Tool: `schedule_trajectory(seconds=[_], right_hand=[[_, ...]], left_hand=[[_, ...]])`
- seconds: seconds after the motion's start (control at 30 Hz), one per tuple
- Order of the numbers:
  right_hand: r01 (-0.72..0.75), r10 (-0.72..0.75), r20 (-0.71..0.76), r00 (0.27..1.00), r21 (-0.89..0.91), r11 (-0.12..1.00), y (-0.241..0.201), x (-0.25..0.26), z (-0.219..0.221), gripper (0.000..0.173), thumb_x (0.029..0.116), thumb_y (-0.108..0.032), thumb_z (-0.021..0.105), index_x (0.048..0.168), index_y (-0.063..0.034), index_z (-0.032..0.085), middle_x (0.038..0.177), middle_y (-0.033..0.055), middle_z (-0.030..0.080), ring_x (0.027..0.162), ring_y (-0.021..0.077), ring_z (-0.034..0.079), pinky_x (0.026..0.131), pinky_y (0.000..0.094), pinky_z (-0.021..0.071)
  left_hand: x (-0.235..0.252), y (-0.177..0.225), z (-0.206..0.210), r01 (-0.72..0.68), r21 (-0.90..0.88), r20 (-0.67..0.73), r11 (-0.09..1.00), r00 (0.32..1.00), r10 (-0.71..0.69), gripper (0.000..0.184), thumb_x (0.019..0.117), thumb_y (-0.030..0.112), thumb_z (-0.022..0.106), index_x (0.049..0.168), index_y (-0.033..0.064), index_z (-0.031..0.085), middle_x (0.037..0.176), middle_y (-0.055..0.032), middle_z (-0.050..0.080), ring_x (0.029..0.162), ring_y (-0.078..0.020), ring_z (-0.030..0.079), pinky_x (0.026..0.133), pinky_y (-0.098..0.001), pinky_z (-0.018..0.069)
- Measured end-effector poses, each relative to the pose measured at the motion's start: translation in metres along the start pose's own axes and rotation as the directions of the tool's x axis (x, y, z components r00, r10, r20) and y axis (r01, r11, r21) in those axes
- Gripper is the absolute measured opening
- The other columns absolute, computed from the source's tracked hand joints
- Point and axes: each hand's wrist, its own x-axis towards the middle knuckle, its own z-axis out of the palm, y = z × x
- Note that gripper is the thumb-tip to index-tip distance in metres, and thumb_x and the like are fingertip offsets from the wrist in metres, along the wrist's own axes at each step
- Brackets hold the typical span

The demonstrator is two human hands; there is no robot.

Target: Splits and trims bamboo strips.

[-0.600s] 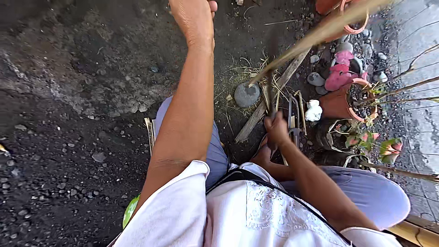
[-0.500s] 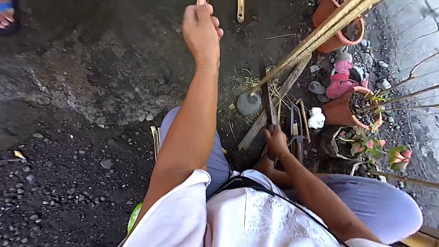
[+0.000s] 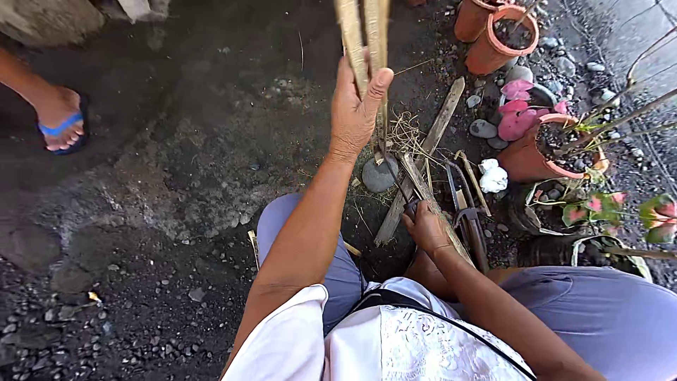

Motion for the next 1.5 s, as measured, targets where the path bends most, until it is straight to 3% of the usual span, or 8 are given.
schedule_trajectory(seconds=[0.1,0.37,0.57,0.67,0.8,0.97,1.3,1.5], right_hand=[[0.009,-0.013,0.057,0.998,0.077,0.997,0.005,0.007,0.005,0.055,0.0998,-0.037,0.065,0.138,-0.0015,0.048,0.114,0.0237,0.069,0.111,0.0422,0.067,0.097,0.0632,0.0490],[-0.003,-0.113,0.191,0.975,0.522,0.853,0.017,0.025,0.031,0.048,0.0872,-0.010,0.072,0.130,-0.0026,0.053,0.096,0.0170,0.066,0.074,0.0283,0.067,0.070,0.0501,0.0571],[-0.287,-0.246,0.358,0.900,0.915,0.283,-0.002,-0.003,0.046,0.028,0.0894,0.007,0.062,0.110,-0.0041,0.046,0.064,0.0045,0.054,0.044,0.0160,0.055,0.045,0.0334,0.0561],[-0.148,-0.182,0.288,0.940,0.825,0.545,0.009,0.012,0.044,0.034,0.0894,0.000,0.067,0.119,-0.0018,0.051,0.073,0.0073,0.058,0.051,0.0164,0.059,0.049,0.0329,0.0555],[-0.044,-0.041,0.162,0.986,0.489,0.871,0.033,0.038,0.036,0.042,0.0891,-0.014,0.072,0.126,-0.0030,0.057,0.098,0.0206,0.068,0.081,0.0347,0.069,0.077,0.0567,0.0562],[-0.122,-0.032,0.220,0.975,0.648,0.751,0.035,0.037,0.041,0.042,0.0884,-0.009,0.072,0.127,-0.0038,0.054,0.084,0.0138,0.063,0.054,0.0194,0.061,0.054,0.0371,0.0564],[-0.329,0.101,0.330,0.938,0.767,0.551,0.049,0.052,0.030,0.040,0.0951,-0.003,0.065,0.131,-0.0042,0.047,0.073,0.0091,0.055,0.048,0.0176,0.058,0.048,0.0339,0.0562],[-0.304,0.155,0.269,0.951,0.715,0.630,0.067,0.064,0.040,0.039,0.0928,-0.006,0.070,0.127,-0.0046,0.051,0.069,0.0091,0.059,0.047,0.0165,0.058,0.047,0.0320,0.0538]], left_hand=[[0.002,-0.003,0.006,-0.090,0.062,-0.129,0.994,0.987,0.097,0.019,0.1051,0.011,0.055,0.113,-0.0054,0.060,0.096,-0.0039,0.067,0.089,-0.0065,0.066,0.085,-0.0280,0.0578],[0.005,-0.009,0.004,-0.183,0.043,-0.020,0.982,0.983,0.184,0.006,0.1034,0.006,0.058,0.105,0.0029,0.063,0.088,0.0033,0.069,0.078,-0.0062,0.068,0.073,-0.0282,0.0603],[0.008,-0.012,-0.027,-0.040,0.072,-0.013,0.997,0.999,0.041,0.013,0.1094,0.014,0.048,0.105,0.0078,0.058,0.082,-0.0004,0.072,0.076,-0.0196,0.074,0.074,-0.0429,0.0648],[0.004,-0.007,-0.034,0.038,0.065,-0.102,0.997,0.994,-0.031,0.014,0.1107,0.013,0.044,0.105,0.0078,0.056,0.082,-0.0020,0.070,0.077,-0.0212,0.074,0.075,-0.0425,0.0657],[-0.001,-0.007,-0.032,0.019,0.046,-0.110,0.999,0.994,-0.014,0.012,0.1101,0.013,0.046,0.104,0.0076,0.056,0.082,-0.0027,0.071,0.077,-0.0219,0.075,0.074,-0.0425,0.0657],[-0.001,-0.008,-0.030,0.002,0.061,-0.101,0.998,0.995,0.004,0.012,0.1099,0.012,0.046,0.104,0.0081,0.056,0.082,-0.0020,0.071,0.076,-0.0209,0.075,0.072,-0.0412,0.0656],[0.006,0.000,-0.040,0.169,0.010,-0.358,0.986,0.921,-0.154,0.018,0.1122,0.017,0.043,0.107,0.0036,0.054,0.078,-0.0066,0.067,0.072,-0.0230,0.073,0.070,-0.0415,0.0652],[0.019,0.012,-0.056,0.082,-0.146,-0.480,0.986,0.866,-0.143,0.026,0.1149,0.021,0.031,0.104,0.0042,0.048,0.071,-0.0091,0.064,0.067,-0.0267,0.071,0.071,-0.0464,0.0648]])
